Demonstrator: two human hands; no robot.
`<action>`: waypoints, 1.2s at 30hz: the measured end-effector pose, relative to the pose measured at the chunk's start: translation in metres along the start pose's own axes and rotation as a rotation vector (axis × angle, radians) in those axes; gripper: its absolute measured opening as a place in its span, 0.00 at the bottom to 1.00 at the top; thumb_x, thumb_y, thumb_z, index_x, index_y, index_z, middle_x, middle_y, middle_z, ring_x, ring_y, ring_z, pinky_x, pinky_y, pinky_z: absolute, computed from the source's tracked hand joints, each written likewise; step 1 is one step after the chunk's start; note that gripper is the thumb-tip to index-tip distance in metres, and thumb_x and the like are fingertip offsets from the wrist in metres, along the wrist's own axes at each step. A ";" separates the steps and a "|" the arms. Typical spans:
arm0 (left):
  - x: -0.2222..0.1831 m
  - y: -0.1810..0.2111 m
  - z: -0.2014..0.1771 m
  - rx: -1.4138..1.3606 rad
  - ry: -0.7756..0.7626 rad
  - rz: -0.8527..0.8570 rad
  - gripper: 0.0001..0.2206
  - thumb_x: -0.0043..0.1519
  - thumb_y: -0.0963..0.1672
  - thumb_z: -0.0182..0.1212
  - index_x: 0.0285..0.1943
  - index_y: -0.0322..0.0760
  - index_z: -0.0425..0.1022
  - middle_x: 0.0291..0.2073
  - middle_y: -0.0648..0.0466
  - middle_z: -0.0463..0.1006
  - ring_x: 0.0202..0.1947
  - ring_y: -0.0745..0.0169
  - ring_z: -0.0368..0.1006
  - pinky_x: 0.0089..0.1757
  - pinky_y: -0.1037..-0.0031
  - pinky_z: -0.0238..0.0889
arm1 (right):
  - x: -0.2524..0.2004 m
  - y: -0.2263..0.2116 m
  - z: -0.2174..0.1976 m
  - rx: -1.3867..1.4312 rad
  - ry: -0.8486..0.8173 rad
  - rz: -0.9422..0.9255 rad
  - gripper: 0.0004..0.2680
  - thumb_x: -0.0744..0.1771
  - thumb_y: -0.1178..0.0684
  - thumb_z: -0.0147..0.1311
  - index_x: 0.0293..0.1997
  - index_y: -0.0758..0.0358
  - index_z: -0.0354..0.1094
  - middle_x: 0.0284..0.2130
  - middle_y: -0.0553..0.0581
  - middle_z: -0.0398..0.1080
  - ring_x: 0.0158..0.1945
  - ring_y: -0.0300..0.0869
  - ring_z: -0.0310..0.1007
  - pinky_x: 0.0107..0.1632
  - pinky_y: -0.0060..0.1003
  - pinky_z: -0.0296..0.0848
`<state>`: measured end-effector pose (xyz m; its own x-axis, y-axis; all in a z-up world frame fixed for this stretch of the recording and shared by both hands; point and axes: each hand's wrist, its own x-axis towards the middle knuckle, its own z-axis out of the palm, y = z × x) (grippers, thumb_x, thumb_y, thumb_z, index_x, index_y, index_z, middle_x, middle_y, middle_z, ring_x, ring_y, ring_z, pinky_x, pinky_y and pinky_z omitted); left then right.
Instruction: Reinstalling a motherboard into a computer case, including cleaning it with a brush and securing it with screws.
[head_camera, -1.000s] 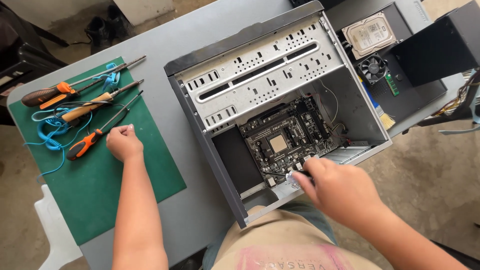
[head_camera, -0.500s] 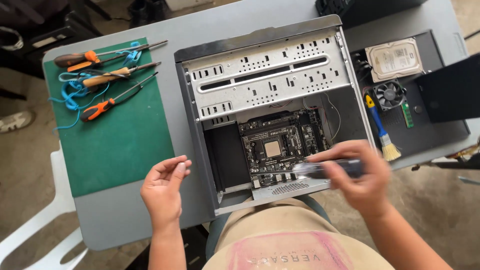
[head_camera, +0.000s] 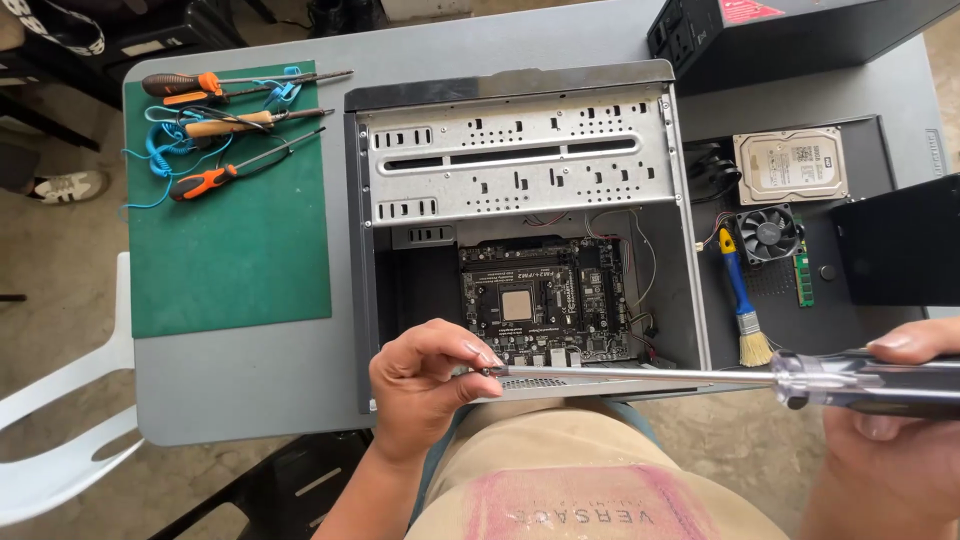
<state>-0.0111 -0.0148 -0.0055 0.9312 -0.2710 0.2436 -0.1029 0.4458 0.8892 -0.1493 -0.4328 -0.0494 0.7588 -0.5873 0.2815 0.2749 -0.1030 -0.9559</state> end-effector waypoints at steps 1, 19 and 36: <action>-0.002 -0.003 0.002 -0.016 0.011 -0.015 0.14 0.50 0.37 0.74 0.41 0.37 0.76 0.32 0.50 0.78 0.34 0.58 0.78 0.38 0.73 0.78 | -0.001 0.052 -0.075 -0.150 -0.229 -0.021 0.08 0.72 0.53 0.37 0.38 0.65 0.58 0.37 0.39 0.64 0.21 0.14 0.58 0.21 0.06 0.58; 0.009 -0.003 0.008 0.191 -0.056 0.047 0.13 0.49 0.37 0.75 0.40 0.36 0.76 0.31 0.50 0.80 0.34 0.59 0.80 0.40 0.75 0.79 | -0.022 -0.036 0.014 -0.084 -0.100 -0.032 0.01 0.71 0.62 0.39 0.42 0.65 0.52 0.43 0.48 0.62 0.23 0.20 0.62 0.25 0.08 0.70; 0.009 -0.059 0.003 0.252 -0.092 -0.319 0.10 0.49 0.38 0.75 0.37 0.34 0.79 0.31 0.49 0.83 0.33 0.62 0.82 0.40 0.78 0.82 | -0.009 -0.080 0.097 -0.083 0.135 0.194 0.12 0.71 0.33 0.48 0.47 0.44 0.54 0.33 0.63 0.66 0.11 0.37 0.46 0.15 0.25 0.53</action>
<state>0.0021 -0.0464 -0.0548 0.8964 -0.4419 -0.0355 0.0922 0.1075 0.9899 -0.1212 -0.3410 0.0325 0.7056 -0.7036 0.0835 0.0782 -0.0398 -0.9961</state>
